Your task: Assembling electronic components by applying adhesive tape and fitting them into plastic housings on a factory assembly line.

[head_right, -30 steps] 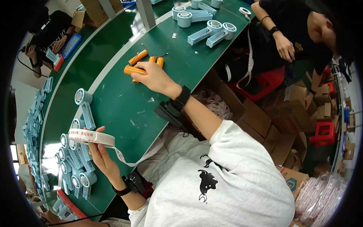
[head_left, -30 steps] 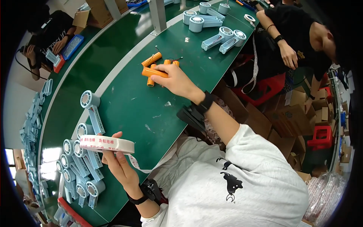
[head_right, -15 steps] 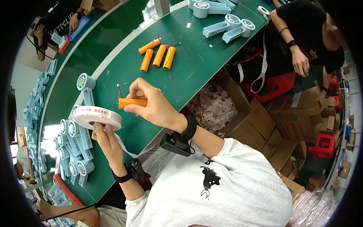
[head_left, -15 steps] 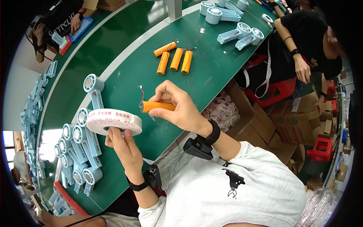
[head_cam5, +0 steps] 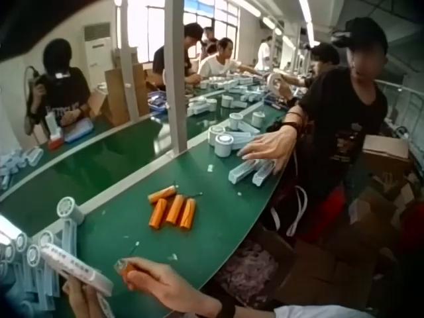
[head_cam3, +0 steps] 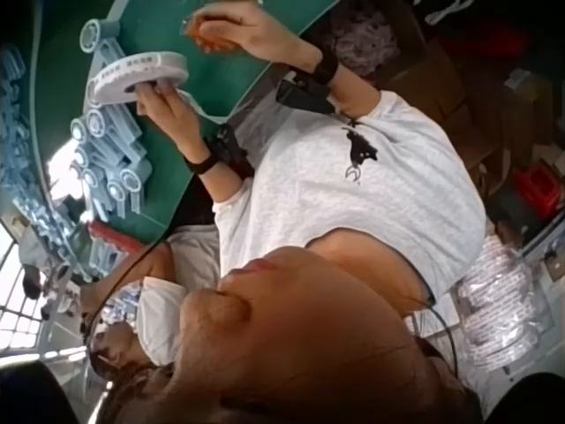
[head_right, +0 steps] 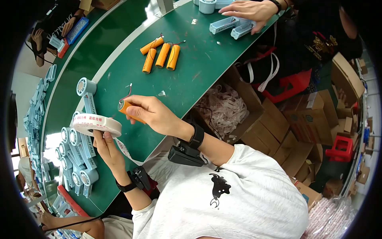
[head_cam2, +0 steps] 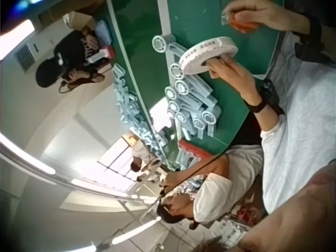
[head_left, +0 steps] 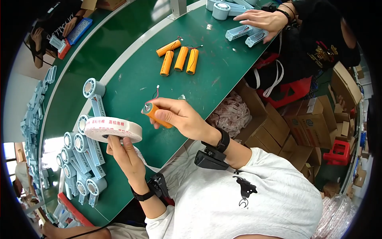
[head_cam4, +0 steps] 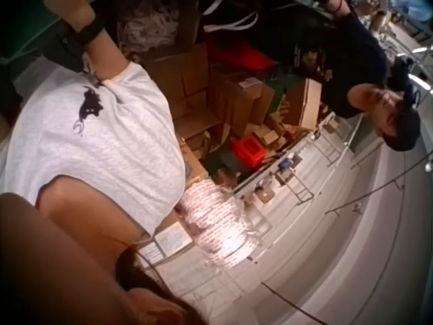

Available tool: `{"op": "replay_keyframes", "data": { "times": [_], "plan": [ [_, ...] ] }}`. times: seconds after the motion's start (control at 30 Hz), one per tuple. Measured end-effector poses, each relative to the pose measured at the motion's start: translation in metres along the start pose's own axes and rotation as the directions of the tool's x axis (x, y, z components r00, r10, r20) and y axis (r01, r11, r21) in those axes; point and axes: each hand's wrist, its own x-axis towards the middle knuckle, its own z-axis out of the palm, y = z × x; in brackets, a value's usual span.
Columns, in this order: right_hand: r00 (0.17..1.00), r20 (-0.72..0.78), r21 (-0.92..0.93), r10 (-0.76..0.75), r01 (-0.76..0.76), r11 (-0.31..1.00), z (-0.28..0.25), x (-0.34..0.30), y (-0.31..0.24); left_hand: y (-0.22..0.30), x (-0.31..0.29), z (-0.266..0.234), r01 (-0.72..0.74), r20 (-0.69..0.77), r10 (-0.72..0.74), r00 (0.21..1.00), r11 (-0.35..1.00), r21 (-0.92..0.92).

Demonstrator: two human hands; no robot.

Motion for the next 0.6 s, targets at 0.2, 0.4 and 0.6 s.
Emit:
{"op": "replay_keyframes", "data": {
  "times": [0.2,0.4,0.6],
  "plan": [
    [0.917,-0.090,-0.476,-0.388,0.302,0.826,0.023,-0.002,0.001,0.003,0.000,0.003,-0.019,-0.018,0.021,1.000,0.995,0.093],
    [0.879,-0.049,-0.675,-0.475,0.321,0.664,0.029,0.007,0.000,0.014,-0.001,0.009,-0.077,-0.066,0.107,0.992,0.933,0.352],
    [0.931,-0.299,-0.270,-0.211,0.130,0.954,0.025,0.014,-0.002,0.020,0.002,0.008,0.237,-0.190,-0.180,0.965,0.909,0.342]
  ]
}}
